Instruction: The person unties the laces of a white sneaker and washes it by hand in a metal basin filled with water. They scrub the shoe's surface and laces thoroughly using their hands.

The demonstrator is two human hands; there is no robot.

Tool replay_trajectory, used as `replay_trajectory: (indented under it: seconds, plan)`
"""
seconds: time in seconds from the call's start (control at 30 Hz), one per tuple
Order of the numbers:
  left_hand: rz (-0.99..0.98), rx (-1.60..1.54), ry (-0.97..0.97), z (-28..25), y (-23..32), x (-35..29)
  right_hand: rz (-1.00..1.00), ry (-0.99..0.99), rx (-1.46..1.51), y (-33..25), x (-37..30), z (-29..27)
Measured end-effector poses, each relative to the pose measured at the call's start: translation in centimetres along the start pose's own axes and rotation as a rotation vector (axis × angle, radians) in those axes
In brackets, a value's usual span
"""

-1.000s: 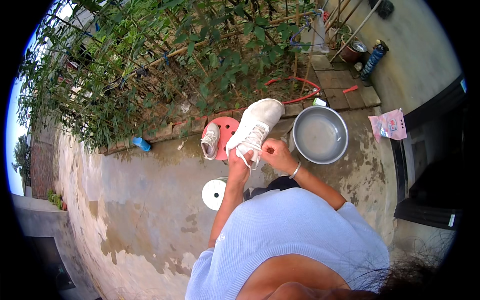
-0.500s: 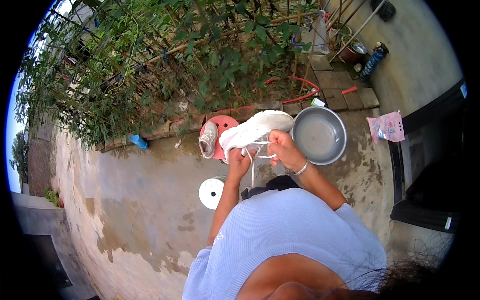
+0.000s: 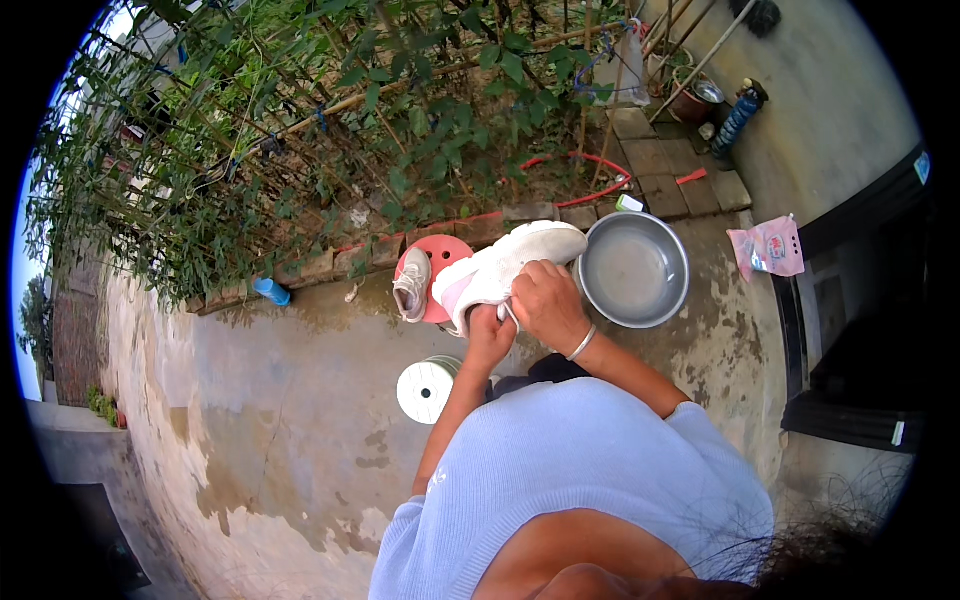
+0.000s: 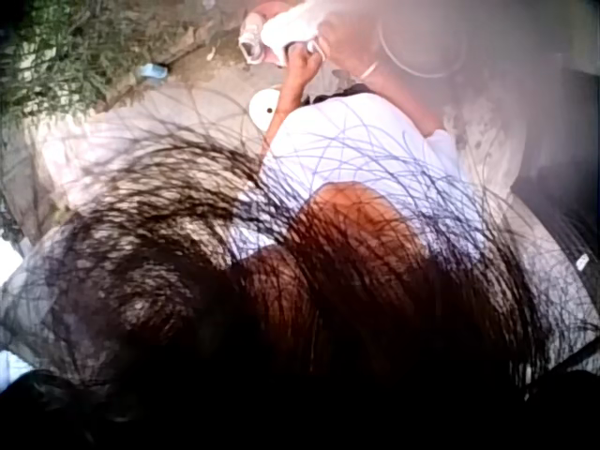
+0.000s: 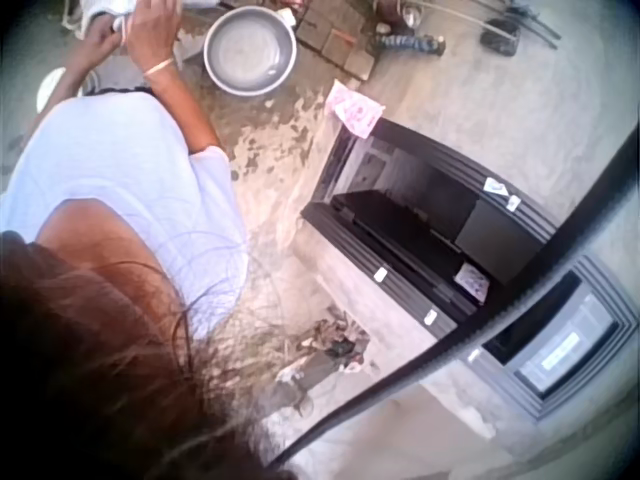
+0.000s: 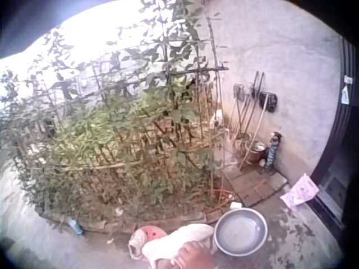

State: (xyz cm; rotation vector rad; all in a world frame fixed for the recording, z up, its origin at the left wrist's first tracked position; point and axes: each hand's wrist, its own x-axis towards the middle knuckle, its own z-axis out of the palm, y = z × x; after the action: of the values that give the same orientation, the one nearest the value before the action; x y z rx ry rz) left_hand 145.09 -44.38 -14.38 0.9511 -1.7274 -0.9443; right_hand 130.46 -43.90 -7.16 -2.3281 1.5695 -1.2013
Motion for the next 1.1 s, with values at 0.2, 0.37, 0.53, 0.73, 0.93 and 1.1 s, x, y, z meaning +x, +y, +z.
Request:
replay_trajectory:
  seconds: [0.2, 0.37, 0.53, 0.73, 0.93, 1.1]
  plan:
    - [-0.236, -0.201, 0.084, -0.3, -1.1, 0.0, 0.188, 0.03, 0.437, 0.9, -1.2, 1.5]
    - [-0.574, -0.764, 0.274, -0.4, -1.1, 0.5, 0.352, 0.095, 0.696, 1.1, -1.6, 1.7]
    - [-0.598, -1.03, 0.319, 0.2, -2.0, 0.7, 0.434, 0.001, 1.029, 2.2, -3.2, 2.7]
    - [-0.579, -1.123, 0.275, -0.5, -1.0, 0.8, 0.349, -0.112, 1.208, 0.6, -1.9, 0.1]
    - [-0.504, -1.311, 0.228, -0.6, 0.2, 1.0, 0.752, -0.152, 1.024, 3.2, -2.5, 1.2]
    - [-0.48, -1.339, 0.205, 0.1, 0.5, 0.4, 0.408, -0.077, 0.644, 1.9, -2.1, 1.9]
